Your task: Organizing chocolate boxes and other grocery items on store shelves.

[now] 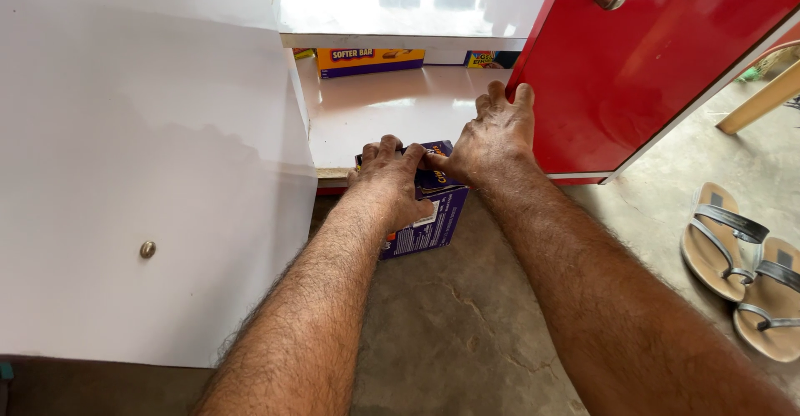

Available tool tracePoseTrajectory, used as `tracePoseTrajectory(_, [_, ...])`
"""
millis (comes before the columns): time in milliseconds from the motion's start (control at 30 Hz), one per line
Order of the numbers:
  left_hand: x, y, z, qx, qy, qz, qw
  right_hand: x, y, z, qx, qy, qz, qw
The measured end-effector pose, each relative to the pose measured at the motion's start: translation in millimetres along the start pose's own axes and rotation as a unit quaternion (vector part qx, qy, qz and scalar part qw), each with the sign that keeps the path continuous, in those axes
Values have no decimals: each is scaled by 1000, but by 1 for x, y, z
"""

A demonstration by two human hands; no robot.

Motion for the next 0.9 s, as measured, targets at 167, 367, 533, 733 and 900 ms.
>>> tracePoseTrajectory(167, [0,5,-6,1,22,7,1000,0,-6,7,6,-41,-10,999])
tracePoseTrajectory(367, [2,24,2,11,22,13,1000,-6,11,14,-42,-6,-20,999])
tracePoseTrajectory(533, [-9,37,-2,7,15,27,999,-32,54,16,-123,-271,103,949])
tracePoseTrajectory(733, [41,71,7,-1,17,61,998,2,95,-1,-144,-198,63,968])
tracePoseTrajectory(900, [40,106,7,-13,-2,70,997,-9,109,10,-87,-208,7,974])
Point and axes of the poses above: each hand's wrist, its own y-axis away from the middle knuckle, its own z-axis out of the palm, x = y × z, the point moved 2 cm from there along -y, towards the middle knuckle, and after that the axes turned 6 degrees about -z, right-handed, at the moved point
